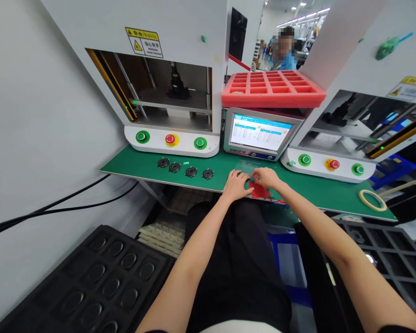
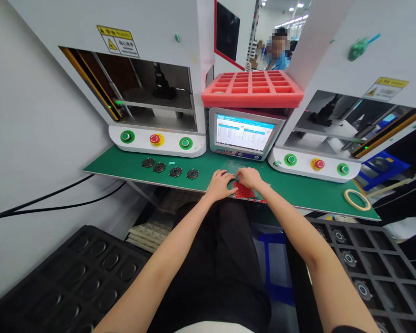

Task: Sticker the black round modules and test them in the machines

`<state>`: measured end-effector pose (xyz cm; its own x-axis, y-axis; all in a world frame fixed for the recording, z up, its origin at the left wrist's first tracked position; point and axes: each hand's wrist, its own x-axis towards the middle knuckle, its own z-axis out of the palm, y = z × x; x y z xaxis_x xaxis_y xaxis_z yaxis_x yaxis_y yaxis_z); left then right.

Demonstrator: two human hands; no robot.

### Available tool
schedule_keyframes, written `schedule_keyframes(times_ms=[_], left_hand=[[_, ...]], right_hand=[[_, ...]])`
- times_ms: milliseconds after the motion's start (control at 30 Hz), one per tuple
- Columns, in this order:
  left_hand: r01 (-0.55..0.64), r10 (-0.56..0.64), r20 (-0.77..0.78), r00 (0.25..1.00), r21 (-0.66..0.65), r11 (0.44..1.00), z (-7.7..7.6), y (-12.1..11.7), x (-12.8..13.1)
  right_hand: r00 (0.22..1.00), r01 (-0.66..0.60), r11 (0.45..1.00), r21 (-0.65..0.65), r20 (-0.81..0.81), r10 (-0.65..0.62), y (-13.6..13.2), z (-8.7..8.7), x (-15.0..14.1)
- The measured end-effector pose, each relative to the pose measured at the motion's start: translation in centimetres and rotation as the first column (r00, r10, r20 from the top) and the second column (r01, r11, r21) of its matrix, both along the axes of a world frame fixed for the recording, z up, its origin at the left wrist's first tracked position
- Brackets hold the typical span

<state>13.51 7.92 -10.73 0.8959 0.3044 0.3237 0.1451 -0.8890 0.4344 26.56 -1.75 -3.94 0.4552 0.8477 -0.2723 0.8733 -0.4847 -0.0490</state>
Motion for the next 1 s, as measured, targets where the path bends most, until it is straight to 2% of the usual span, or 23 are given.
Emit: schedule_keyframes(times_ms=[233, 400, 500, 567, 667, 733, 767, 800, 833, 867, 933, 1000], left_hand=[[-0.004, 0.004, -0.01, 1.0, -0.004, 1.0, 0.2, 0.0, 0.0], [0.005, -0.005, 0.002, 1.0, -0.017, 1.0, 0.0, -0.1, -0.2], [0.02, -0.019, 0.025, 1.0, -0.034, 0.999, 0.1, 0.1, 0.2], [0.026, -0.024, 0.044, 0.999, -0.051, 0.998, 0.5, 0.1, 0.5], [0.024, -0.018, 0.082, 0.996, -0.076, 0.997, 1.2, -0.8, -0.5], [-0.019, 0.028, 0.093, 0.995, -0.095, 0.995, 0.9, -1.8, -2.9], [-0.051, 0.061, 0.09, 0.994, -0.108, 0.993, 0.5, -2.4, -4.6], [-0.085, 0.095, 0.08, 0.992, -0.125, 0.989, -0.2, -3.1, -6.7], [-0.119, 0.129, 0.062, 0.99, -0.144, 0.982, -1.1, -3.7, -9.2], [-0.156, 0.164, 0.037, 0.986, -0.164, 0.974, -2.0, -4.3, -12.1], [-0.261, 0.258, -0.04, 0.965, -0.195, 0.946, -3.8, -5.2, -18.5], [-0.422, 0.402, -0.138, 0.905, -0.191, 0.886, -5.0, -5.6, -25.3]], right_hand=[[1.0, -0.02, 0.998, -0.063, -0.014, 0.019, 1.1, 0.9, 0.2], [0.998, -0.015, 1.0, -0.019, -0.063, 0.013, 1.1, 0.6, 0.2], [0.995, 0.012, 0.997, 0.07, -0.101, -0.005, 0.9, 0.9, 0.7], [0.991, 0.026, 0.984, 0.174, -0.133, -0.003, 0.4, 1.7, 0.9], [0.98, 0.047, 0.915, 0.401, -0.196, 0.036, -1.4, 3.2, -0.7], [0.963, 0.095, 0.821, 0.563, -0.259, 0.067, -3.3, 3.4, -3.1], [0.949, 0.156, 0.73, 0.665, -0.306, 0.077, -4.5, 3.1, -4.4], [0.928, 0.216, 0.646, 0.732, -0.36, 0.096, -5.7, 2.4, -5.7], [0.9, 0.279, 0.586, 0.761, -0.42, 0.117, -6.8, 1.4, -7.0], [0.823, 0.419, 0.507, 0.753, -0.551, 0.137, -7.9, 0.1, -8.1], [0.618, 0.6, 0.536, 0.594, -0.77, 0.16, -9.5, -3.2, -10.1], [0.427, 0.695, 0.598, 0.4, -0.898, 0.104, -10.4, -6.7, -11.5]])
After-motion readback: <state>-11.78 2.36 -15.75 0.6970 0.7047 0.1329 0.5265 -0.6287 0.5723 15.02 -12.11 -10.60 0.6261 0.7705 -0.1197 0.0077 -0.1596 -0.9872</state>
